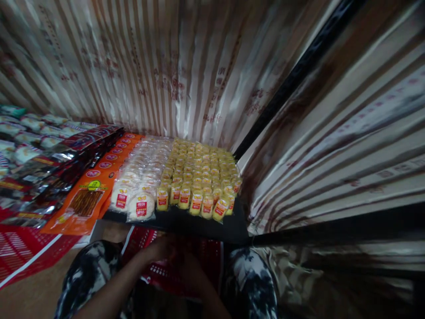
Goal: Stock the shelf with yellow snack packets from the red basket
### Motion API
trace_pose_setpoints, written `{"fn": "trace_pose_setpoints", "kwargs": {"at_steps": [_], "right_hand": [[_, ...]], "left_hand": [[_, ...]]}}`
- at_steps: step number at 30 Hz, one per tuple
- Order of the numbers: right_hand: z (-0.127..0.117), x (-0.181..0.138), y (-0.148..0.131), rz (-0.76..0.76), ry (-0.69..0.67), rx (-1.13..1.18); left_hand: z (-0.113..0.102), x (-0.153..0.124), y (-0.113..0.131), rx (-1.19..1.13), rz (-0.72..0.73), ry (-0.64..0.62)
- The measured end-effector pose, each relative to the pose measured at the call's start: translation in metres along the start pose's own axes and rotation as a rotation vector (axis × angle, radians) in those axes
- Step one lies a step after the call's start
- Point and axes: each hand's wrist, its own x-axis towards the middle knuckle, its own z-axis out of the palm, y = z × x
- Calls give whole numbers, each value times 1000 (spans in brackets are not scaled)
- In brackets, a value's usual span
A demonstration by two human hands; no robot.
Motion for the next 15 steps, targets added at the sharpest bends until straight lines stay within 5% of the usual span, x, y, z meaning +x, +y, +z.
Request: {"fn": "trace_pose_setpoints", "kwargs": {"at_steps": [3,7,11,15], "right_hand": [[-8,-18,-16,35,-122,135],[-26,-39,-41,-5,-89,269],[-56,-49,-60,-59,100,211],[-96,-43,-73,-112,378,115]], "left_hand": [[-5,-27,16,98,15,-4],[-23,-68,51,139,143,42],[-53,-95,100,144,237,145],[-79,-89,149,188,389,254]]}}
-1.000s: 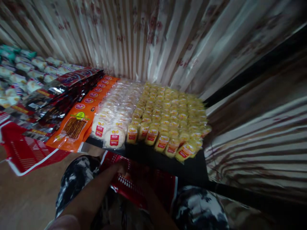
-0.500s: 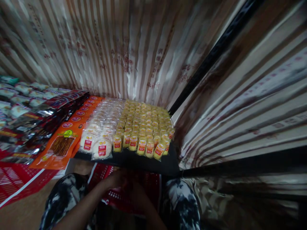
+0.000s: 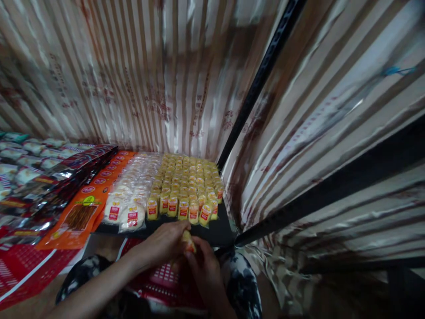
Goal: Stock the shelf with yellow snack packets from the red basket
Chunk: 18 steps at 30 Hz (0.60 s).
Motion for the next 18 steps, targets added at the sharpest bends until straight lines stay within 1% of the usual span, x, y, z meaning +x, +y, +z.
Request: {"fn": "trace_pose_setpoints", "kwargs": {"at_steps": [2,4,5,8,10,12,14,16,18], "right_hand": [[-15,14,-7,-30,152,-63],[-27,28,-11,-52,266,-106],[-31,35,-12,-71,313,-127],[-40,53,-10,-141,451,-187],[-43,64,-5,-162,533,-201],[-46,72,0,-155,596,-207],[-48,79,4,-148,625,-212],[-49,84,9,-150,622,-202],[-48,89,15,-154,590,-176]], "left_hand": [[-9,23,15,32,116,52],[-16,47,31,77,234,131],[-19,59,39,109,270,163],[-25,94,62,211,364,199],[-25,116,73,250,425,214],[-23,137,79,308,435,200],[-18,155,80,373,404,159],[-12,170,79,412,350,135],[-6,180,77,427,290,138]]}}
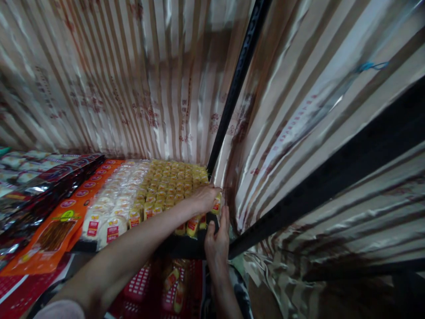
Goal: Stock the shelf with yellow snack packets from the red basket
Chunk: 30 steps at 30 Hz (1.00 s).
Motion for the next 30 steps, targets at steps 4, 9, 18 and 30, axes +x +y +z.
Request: {"fn": "trace_pose_setpoints", "kwargs": {"at_steps": [4,9,18,30], "right_hand": [[11,-1,16,39,-41,35],[20,-2,30,84,-83,54],[29,-6,45,87,-145,10],[33,-4,45,45,-192,-75]], "left_hand": [[10,6,0,48,-74,-49],[19,9,1,106,-87,-70],[37,14,-2,174,-102,-47],[23,-2,1,144,-52,33]]}}
